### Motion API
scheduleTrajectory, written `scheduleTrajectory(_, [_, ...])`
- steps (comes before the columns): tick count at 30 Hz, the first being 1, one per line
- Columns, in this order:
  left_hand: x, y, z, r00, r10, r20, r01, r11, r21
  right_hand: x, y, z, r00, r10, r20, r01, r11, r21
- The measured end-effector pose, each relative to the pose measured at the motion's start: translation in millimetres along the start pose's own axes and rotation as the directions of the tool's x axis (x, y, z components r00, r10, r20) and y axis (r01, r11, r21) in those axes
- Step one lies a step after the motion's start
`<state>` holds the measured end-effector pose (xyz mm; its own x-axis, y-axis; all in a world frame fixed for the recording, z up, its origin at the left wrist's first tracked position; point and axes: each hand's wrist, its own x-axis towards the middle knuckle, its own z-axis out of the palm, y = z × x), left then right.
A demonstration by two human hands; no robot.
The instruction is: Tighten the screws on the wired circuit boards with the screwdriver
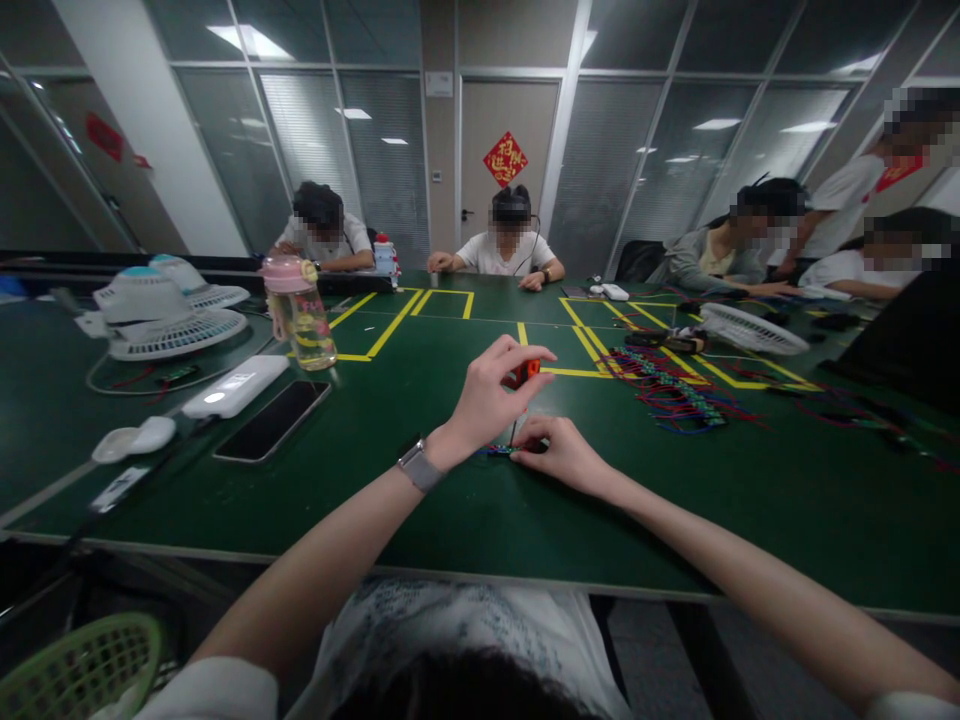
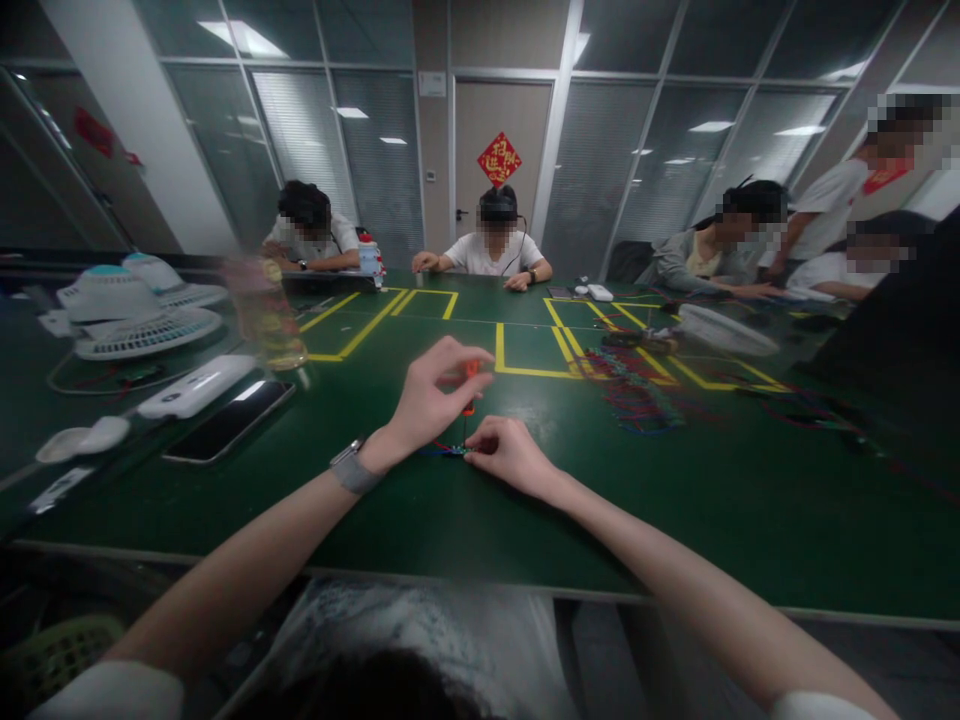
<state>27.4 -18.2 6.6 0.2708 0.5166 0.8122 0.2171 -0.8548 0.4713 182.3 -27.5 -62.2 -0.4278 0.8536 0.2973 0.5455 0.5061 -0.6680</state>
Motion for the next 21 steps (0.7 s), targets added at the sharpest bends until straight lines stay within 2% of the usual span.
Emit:
scheduleTrajectory(4, [1.6, 2.5, 2.5, 0.995, 0.088, -0.042, -0.083, 0.992, 0.090, 0.3, 1.3, 0.6, 1.000, 0.000, -0.005, 0.000, 1.000, 0.015])
scheduleTrajectory(7, [0.3, 5.8, 2.1, 0.997, 0.079, 0.018, -0.078, 0.996, -0.033, 0.6, 2.7, -0.2, 1.000, -0.022, 0.010, 0.021, 1.000, 0.009])
scheduleTrajectory(9, [-0.7, 6.6, 1.5, 0.998, 0.033, 0.062, -0.022, 0.987, -0.160, 0.8, 3.5, -1.5, 0.999, -0.034, 0.035, 0.034, 0.999, -0.001])
scheduleTrajectory(11, [-0.9, 5.5, 0.5, 0.997, -0.025, 0.073, 0.039, 0.977, -0.209, 0.9, 3.7, -2.8, 0.998, -0.034, 0.051, 0.034, 0.999, -0.002])
scheduleTrajectory(13, [-0.3, 3.7, -1.2, 0.998, -0.056, 0.022, 0.059, 0.986, -0.158, 0.7, 3.4, -3.5, 0.998, -0.025, 0.053, 0.025, 1.000, -0.001])
scheduleTrajectory(16, [0.7, 2.4, -4.4, 0.998, -0.027, -0.055, 0.025, 0.999, -0.036, 0.2, 2.8, -3.4, 0.999, -0.026, 0.045, 0.026, 1.000, 0.007])
scheduleTrajectory(19, [0.6, 3.8, -6.0, 1.000, -0.003, -0.030, 0.003, 1.000, -0.016, 0.2, 2.7, -3.4, 0.999, -0.031, 0.043, 0.030, 0.999, 0.025])
scheduleTrajectory(21, [0.5, 4.7, -5.3, 0.999, -0.026, 0.021, 0.028, 0.995, -0.100, 0.6, 3.2, -4.0, 0.998, -0.028, 0.054, 0.026, 0.999, 0.033])
